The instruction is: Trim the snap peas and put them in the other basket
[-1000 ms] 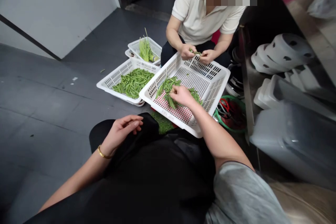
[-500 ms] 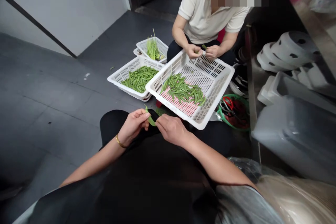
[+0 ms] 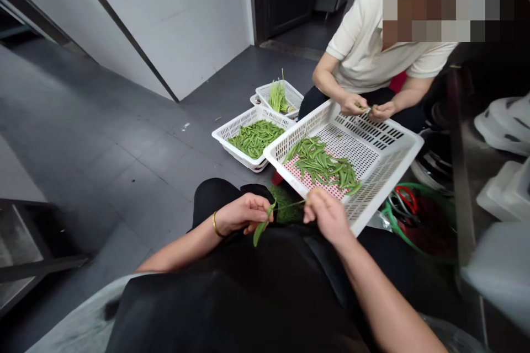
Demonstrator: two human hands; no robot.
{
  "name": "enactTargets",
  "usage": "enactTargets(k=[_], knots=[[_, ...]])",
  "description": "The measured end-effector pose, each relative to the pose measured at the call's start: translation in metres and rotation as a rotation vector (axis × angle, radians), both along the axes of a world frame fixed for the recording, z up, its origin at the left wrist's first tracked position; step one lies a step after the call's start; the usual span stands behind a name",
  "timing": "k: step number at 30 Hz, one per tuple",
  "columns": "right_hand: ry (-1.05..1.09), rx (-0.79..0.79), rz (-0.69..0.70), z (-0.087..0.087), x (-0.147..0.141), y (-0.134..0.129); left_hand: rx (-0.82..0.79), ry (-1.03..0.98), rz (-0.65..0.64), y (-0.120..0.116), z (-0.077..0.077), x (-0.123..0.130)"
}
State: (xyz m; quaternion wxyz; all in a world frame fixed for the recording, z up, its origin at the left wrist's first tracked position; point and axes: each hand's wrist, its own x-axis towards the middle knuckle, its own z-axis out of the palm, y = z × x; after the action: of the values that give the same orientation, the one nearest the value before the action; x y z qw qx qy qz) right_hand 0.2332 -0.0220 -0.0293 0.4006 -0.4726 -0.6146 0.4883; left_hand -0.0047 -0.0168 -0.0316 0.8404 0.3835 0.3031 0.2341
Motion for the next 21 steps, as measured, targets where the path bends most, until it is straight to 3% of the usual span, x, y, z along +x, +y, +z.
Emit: enactTargets(k=[2, 4, 6, 10, 13, 16, 19, 21], knots=[[-0.074, 0.025, -0.165, 0.003, 0.018, 0.012, -0.004, 0.02, -0.02, 0.001, 0.0, -0.007], [-0.325, 0.125, -0.17, 0.011, 0.023, 0.017, -0.014, 0.034, -0.012, 0.003, -0.001, -0.012], [-0.614, 0.283, -0.035, 0.022, 0.013, 0.014, -0.027, 0.043, -0.015, 0.006, -0.003, -0.013], [-0.957, 0.541, 0.398, 0.032, -0.028, 0.007, -0.007, 0.103, -0.103, 0.012, 0.0, -0.007], [-1.097, 0.597, 0.616, 0.033, -0.042, 0.004, 0.214, 0.289, -0.212, 0.013, 0.011, -0.004], [-1.004, 0.568, 0.753, 0.032, -0.042, 0.002, 0.501, 0.327, -0.337, 0.01, 0.021, -0.003], [-0.812, 0.571, 0.606, 0.027, -0.045, 0.0, 0.437, 0.199, -0.331, 0.005, 0.022, 0.0], [-0.701, 0.589, 0.372, 0.022, -0.048, -0.001, 0.297, 0.141, -0.134, 0.004, 0.018, 0.004]])
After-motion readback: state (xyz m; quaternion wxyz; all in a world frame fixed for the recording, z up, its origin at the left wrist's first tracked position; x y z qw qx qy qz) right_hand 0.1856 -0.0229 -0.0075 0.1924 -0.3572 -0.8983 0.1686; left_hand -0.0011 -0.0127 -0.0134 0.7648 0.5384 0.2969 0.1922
